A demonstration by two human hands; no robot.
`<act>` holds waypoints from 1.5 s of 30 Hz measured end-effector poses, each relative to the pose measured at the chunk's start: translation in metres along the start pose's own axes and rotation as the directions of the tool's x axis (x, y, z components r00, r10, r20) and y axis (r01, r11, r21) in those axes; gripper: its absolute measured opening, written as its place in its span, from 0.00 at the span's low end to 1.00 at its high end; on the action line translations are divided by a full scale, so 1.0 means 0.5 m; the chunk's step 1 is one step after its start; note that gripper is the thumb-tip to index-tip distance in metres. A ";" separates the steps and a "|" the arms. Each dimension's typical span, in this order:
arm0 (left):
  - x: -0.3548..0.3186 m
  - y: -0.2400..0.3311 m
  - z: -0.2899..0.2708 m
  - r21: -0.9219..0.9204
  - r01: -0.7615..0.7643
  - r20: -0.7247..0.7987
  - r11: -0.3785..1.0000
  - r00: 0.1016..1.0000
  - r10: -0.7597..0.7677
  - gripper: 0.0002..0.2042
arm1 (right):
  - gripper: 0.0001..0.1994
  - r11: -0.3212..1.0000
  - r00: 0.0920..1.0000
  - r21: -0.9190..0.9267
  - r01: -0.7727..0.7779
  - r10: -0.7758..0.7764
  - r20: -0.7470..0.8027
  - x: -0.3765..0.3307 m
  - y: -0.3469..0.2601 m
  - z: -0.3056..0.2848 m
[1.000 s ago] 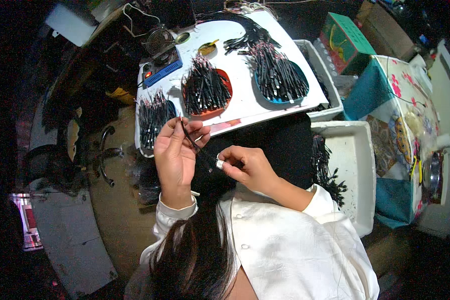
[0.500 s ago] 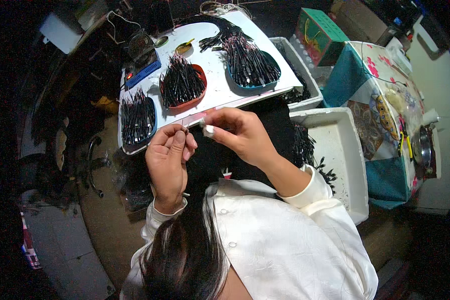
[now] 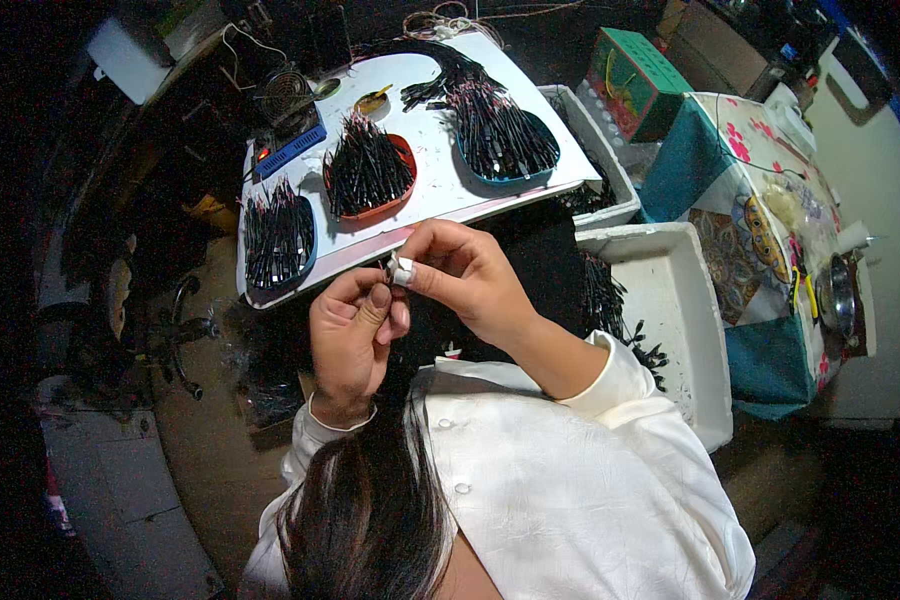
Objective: The person sits on the floor and repeatedly picks up black wire components from bowls on a low table. They attach small white cylindrical pieces to the wire ends by hand, then place the finished units into a white tray. The process is repeated continuously throughout the clip.
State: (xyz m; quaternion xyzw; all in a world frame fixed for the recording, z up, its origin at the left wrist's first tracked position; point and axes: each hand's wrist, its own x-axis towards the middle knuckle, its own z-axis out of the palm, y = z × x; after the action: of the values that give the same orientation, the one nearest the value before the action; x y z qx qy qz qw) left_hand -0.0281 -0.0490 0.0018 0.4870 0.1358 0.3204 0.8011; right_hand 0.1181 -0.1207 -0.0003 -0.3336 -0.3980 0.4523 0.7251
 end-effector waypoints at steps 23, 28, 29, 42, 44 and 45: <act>0.012 -0.022 -0.023 -0.173 0.061 0.068 0.983 0.996 -0.050 0.08 | 0.07 0.960 0.991 0.253 -0.120 0.131 -0.031 -0.005 0.032 0.001; 0.014 -0.035 -0.027 -0.183 0.032 0.062 0.983 0.998 -0.021 0.08 | 0.07 0.900 0.975 0.393 -0.187 0.220 -0.040 -0.008 0.039 0.005; 0.014 -0.036 -0.027 -0.147 0.018 0.052 0.989 0.999 -0.010 0.08 | 0.07 0.896 0.974 0.401 -0.189 0.222 -0.035 -0.008 0.039 0.004; 0.014 -0.042 -0.025 -0.058 -0.081 0.040 0.995 0.996 0.084 0.06 | 0.07 0.852 0.959 0.455 -0.258 0.283 0.015 -0.010 0.037 0.001; 0.014 -0.043 -0.029 -0.067 -0.062 0.051 0.996 0.997 0.065 0.06 | 0.07 0.860 0.957 0.431 -0.273 0.289 0.029 -0.010 0.031 -0.004; 0.014 -0.043 -0.030 -0.071 -0.042 0.054 0.997 0.997 0.045 0.06 | 0.08 0.892 0.955 0.349 -0.288 0.293 0.041 -0.006 0.027 -0.009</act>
State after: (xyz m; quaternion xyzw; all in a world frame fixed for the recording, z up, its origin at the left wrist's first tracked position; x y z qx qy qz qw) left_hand -0.0226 -0.0408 -0.0234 0.4704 0.0915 0.3285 0.8139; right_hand 0.1162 -0.1192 -0.0145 -0.2572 -0.2521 0.6171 0.6996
